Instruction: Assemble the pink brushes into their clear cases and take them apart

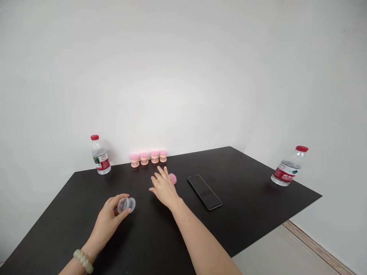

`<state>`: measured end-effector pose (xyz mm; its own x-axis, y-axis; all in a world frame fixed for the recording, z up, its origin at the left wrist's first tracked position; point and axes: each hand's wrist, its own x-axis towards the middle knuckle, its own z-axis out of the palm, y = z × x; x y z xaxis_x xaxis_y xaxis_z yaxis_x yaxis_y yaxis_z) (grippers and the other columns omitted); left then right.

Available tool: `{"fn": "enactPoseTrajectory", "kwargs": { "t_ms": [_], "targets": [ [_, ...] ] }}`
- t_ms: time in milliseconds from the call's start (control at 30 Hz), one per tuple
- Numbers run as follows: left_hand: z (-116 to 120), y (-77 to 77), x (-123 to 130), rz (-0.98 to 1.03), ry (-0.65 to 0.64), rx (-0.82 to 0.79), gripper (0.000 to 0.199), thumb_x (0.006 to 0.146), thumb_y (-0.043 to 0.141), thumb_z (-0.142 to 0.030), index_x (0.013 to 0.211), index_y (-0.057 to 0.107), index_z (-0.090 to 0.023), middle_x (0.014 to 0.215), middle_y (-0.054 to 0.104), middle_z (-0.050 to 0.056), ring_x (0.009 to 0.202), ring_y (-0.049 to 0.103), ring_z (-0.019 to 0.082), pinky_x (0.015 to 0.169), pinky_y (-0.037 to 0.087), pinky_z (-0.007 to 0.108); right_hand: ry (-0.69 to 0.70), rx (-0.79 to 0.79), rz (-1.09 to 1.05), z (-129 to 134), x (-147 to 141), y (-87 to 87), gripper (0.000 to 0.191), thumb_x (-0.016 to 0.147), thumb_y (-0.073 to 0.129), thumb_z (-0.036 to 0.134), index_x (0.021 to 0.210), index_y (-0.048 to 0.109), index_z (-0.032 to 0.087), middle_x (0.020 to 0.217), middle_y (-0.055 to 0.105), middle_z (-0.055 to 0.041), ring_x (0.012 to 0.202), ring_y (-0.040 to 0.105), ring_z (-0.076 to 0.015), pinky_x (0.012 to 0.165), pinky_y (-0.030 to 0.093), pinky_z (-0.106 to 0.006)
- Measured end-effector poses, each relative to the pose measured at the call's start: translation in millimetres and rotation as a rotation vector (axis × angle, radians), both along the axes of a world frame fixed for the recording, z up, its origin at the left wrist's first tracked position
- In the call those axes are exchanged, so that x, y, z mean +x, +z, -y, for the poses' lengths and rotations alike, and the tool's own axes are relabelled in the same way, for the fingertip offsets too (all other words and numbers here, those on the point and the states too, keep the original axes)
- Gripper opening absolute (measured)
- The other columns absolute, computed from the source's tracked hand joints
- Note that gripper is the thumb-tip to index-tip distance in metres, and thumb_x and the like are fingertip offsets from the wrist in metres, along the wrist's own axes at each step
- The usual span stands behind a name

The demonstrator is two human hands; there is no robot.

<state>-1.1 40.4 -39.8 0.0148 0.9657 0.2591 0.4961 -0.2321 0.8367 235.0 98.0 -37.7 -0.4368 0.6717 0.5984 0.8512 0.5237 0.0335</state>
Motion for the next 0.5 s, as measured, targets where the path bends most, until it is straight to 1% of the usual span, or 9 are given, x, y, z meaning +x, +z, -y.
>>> {"fn": "enactPoseTrajectory", "kwargs": {
  "t_ms": [100,167,267,367,500],
  "targets": [
    [-9.0,7.4,13.7,-0.156,-0.05,0.015,0.036,0.073,0.065,-0.029,0.108,0.072,-0.025,0.098,0.061,0.006,0.071,0.061,0.021,0.071,0.053,0.038,0.06,0.055,-0.014,5.0,-5.8,2.7,0.036,0.086,0.073,0.026,0.117,0.068,0.01,0.123,0.067,-0.0189,0.14,0.04,-0.0387,0.117,0.029,-0.065],
    [-20.3,10.2,23.8,-0.203,-0.059,0.029,0.037,0.074,0.064,-0.026,0.11,0.071,-0.024,0.099,0.06,0.006,0.072,0.061,0.022,0.074,0.052,0.039,0.058,0.088,-0.043,5.9,-3.8,5.3,0.03,0.089,0.07,0.025,0.115,0.068,0.01,0.123,0.067,-0.018,0.141,0.039,-0.0384,0.117,0.028,-0.065],
    [-42.2,10.7,39.8,-0.245,-0.041,0.046,0.04,0.074,0.064,-0.023,0.114,0.066,-0.02,0.103,0.061,0.009,0.082,0.062,0.025,0.083,0.05,0.041,0.0,0.144,-0.123,4.6,4.8,10.3,0.025,0.092,0.062,0.021,0.114,0.068,0.01,0.122,0.067,-0.0185,0.141,0.039,-0.0368,0.118,0.028,-0.065],
    [-62.7,9.1,57.9,-0.275,-0.018,0.052,0.034,0.076,0.064,-0.021,0.11,0.063,-0.016,0.106,0.062,0.012,0.096,0.06,0.028,0.09,0.047,0.042,-0.051,0.197,-0.19,2.5,11.8,13.0,0.023,0.092,0.059,0.016,0.112,0.069,0.009,0.119,0.067,-0.0197,0.14,0.039,-0.0367,0.118,0.028,-0.065],
    [-78.6,6.1,81.9,-0.283,-0.01,0.051,0.034,0.074,0.067,-0.019,0.108,0.062,-0.016,0.11,0.064,0.013,0.102,0.06,0.029,0.092,0.047,0.041,-0.036,0.236,-0.185,1.8,11.2,11.1,0.023,0.092,0.058,0.016,0.111,0.069,0.01,0.118,0.068,-0.0183,0.139,0.04,-0.0368,0.117,0.03,-0.065]
  ]
}}
